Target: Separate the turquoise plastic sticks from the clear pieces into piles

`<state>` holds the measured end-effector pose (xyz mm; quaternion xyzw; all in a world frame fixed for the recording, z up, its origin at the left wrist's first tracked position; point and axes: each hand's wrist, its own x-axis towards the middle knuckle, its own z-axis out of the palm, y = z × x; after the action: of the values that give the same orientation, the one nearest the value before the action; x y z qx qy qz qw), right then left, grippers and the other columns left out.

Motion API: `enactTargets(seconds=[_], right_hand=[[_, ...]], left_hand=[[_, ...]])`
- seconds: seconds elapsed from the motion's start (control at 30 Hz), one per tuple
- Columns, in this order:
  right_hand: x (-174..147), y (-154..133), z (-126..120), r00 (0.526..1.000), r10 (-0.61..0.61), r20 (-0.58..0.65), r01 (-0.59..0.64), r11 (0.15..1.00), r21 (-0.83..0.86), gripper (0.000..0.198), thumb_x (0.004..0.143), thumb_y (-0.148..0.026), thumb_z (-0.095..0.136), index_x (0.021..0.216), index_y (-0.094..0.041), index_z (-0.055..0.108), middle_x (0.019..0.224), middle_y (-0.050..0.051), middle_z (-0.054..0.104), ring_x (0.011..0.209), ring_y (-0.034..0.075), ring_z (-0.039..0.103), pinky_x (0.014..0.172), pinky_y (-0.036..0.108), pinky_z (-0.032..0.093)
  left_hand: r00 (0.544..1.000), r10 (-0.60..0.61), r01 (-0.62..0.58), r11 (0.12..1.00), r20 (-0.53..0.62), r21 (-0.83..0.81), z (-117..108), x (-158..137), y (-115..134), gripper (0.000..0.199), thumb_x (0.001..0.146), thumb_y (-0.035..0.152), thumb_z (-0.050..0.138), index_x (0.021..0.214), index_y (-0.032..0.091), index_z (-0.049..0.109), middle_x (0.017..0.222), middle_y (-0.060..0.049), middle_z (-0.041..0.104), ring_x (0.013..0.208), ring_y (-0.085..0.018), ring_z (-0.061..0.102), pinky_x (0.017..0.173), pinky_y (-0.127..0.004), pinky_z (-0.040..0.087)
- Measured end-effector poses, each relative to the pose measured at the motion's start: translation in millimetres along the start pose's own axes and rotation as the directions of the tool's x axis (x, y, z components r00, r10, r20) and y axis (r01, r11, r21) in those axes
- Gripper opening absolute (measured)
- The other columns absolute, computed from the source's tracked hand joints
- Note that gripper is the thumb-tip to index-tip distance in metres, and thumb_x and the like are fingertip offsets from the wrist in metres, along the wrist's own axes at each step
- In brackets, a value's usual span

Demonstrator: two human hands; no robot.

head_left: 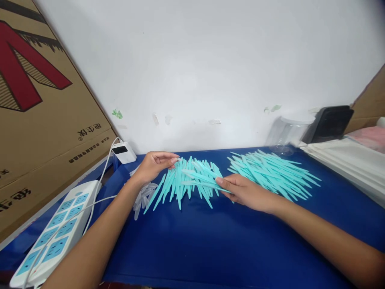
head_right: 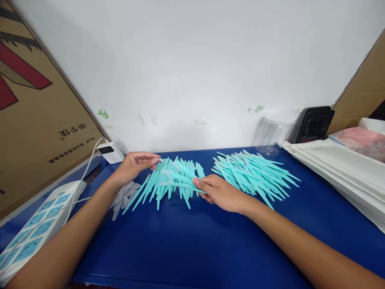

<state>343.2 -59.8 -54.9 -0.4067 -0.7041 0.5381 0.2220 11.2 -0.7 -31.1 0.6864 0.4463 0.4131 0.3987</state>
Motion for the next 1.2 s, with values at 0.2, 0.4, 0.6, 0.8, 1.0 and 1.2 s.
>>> enactTargets(seconds=[0.2,0.4,0.6,0.8,1.0,1.2], right_hand=[[-1.3,-0.3,0.5,0.996,-0.033,0.080,0.033,0.999,-0.009,0.064,0.097,-0.077,0.047,0.066,-0.021,0.045,0.060,-0.005,0.040,0.054,0.011,0.036,0.058,0.028,0.032],[-0.5,-2.6,1.0,0.988,-0.074,0.136,0.077,0.997,-0.017,0.065,0.098,-0.077,0.042,0.065,-0.021,0.043,0.059,-0.005,0.038,0.053,0.011,0.033,0.059,0.029,0.031],[-1.0,-3.3,1.4,0.988,-0.056,0.143,0.062,0.997,-0.041,0.065,0.099,-0.076,0.042,0.065,-0.021,0.046,0.059,-0.005,0.040,0.054,0.011,0.033,0.059,0.029,0.032],[-0.7,-2.2,1.1,0.988,-0.059,0.146,0.065,0.997,-0.034,0.063,0.102,-0.072,0.042,0.065,-0.021,0.045,0.058,-0.005,0.038,0.053,0.011,0.032,0.059,0.029,0.031],[-0.2,-3.4,0.9,0.988,-0.036,0.147,0.041,0.999,-0.031,0.064,0.101,-0.074,0.042,0.065,-0.021,0.044,0.058,-0.006,0.037,0.052,0.010,0.029,0.058,0.029,0.030],[-1.5,-3.6,0.5,0.986,-0.056,0.156,0.062,0.998,-0.029,0.065,0.100,-0.076,0.041,0.064,-0.021,0.043,0.057,-0.005,0.038,0.052,0.011,0.032,0.059,0.029,0.032]], left_hand=[[1.000,0.011,-0.012,1.000,0.007,0.024,12.8,-3.0,4.7,0.034,0.081,0.042,0.087,0.106,0.020,0.083,0.104,-0.010,0.082,0.093,-0.023,0.075,0.084,-0.035,0.060],[0.996,0.017,-0.016,1.000,0.083,-0.006,24.0,-6.1,6.6,0.032,0.083,0.041,0.085,0.107,0.021,0.083,0.111,-0.010,0.081,0.107,-0.027,0.075,0.098,-0.041,0.059],[0.995,-0.003,0.002,1.000,0.099,0.013,24.5,-8.7,11.3,0.033,0.083,0.043,0.085,0.108,0.021,0.083,0.114,-0.011,0.080,0.109,-0.029,0.075,0.096,-0.041,0.060],[0.996,-0.010,0.012,1.000,0.087,-0.022,22.3,-8.3,11.0,0.034,0.082,0.042,0.086,0.108,0.020,0.083,0.113,-0.011,0.081,0.109,-0.029,0.075,0.100,-0.042,0.059],[0.997,-0.016,0.018,0.999,0.082,-0.027,20.9,-7.8,11.3,0.034,0.082,0.042,0.087,0.108,0.020,0.083,0.111,-0.011,0.081,0.109,-0.029,0.075,0.102,-0.043,0.059],[0.996,-0.011,0.010,1.000,0.090,0.011,23.1,-8.0,12.8,0.034,0.081,0.043,0.087,0.107,0.021,0.084,0.112,-0.011,0.081,0.109,-0.031,0.075,0.098,-0.044,0.060]])
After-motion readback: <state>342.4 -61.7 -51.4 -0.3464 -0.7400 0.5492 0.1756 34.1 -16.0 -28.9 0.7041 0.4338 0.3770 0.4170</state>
